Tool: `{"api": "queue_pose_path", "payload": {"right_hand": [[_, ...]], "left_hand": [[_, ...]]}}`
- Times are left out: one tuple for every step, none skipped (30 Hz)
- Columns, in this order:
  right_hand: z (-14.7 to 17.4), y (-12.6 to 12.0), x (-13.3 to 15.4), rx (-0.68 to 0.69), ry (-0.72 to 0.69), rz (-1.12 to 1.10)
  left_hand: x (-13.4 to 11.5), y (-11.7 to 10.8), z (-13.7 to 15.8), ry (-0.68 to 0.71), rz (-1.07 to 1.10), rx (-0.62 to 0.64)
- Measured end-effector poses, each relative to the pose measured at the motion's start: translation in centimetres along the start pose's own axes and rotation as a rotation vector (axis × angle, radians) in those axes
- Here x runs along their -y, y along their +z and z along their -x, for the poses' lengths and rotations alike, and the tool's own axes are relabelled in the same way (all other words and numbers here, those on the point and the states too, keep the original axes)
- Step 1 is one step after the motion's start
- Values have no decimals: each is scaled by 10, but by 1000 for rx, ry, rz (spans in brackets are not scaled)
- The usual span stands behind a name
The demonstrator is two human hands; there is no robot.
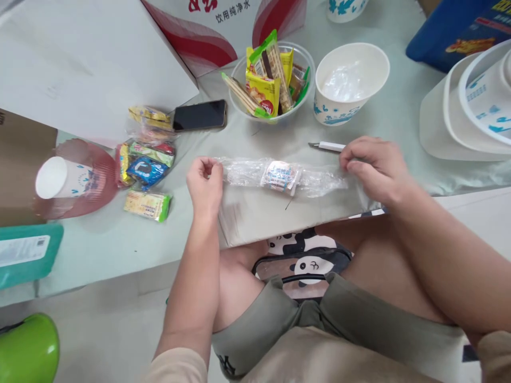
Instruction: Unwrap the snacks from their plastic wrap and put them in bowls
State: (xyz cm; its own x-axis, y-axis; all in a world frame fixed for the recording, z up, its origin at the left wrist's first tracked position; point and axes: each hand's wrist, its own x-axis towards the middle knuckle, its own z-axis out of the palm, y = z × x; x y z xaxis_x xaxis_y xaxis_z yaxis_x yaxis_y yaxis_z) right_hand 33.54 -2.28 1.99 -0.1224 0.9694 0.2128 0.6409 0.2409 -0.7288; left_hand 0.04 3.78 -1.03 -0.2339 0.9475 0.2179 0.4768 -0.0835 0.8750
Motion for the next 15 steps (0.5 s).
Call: {"api": "queue_pose_path", "payload": {"right_hand": [[-1,2,3,-45,-4,31],[-2,5,6,-73,-11,60],[-3,8,9,-70,-22,82],[-4,12,12,-40,-34,96],[-5,15,15,5,-42,102],[-5,18,19,40,-42,103],[-5,19,22,47,-35,107],[-4,20,24,30,-18,112],[-3,20,27,-5,5,119],[-2,19,29,-48,30,125],[-1,19,30,-82,46,127],[0,18,31,-101,51,123],[1,18,32,-105,45,120],[0,18,33,-97,31,114],[0,19,33,-76,6,106]], "left_hand": [[0,0,0,42,43,37],[-1,0,0,71,75,112],[-2,1,1,87,94,212],[-4,1,1,96,106,310],[-7,1,3,103,117,381],[-10,1,4,116,131,409],[-13,1,5,143,150,393],[-16,1,7,182,176,342],[-18,0,8,226,210,280],[-21,-1,10,268,250,225],[-23,-1,11,304,293,187],[-24,-2,13,330,337,167],[-26,-3,15,345,371,158],[-27,-4,17,352,401,163],[-27,-5,20,351,427,181]]}}
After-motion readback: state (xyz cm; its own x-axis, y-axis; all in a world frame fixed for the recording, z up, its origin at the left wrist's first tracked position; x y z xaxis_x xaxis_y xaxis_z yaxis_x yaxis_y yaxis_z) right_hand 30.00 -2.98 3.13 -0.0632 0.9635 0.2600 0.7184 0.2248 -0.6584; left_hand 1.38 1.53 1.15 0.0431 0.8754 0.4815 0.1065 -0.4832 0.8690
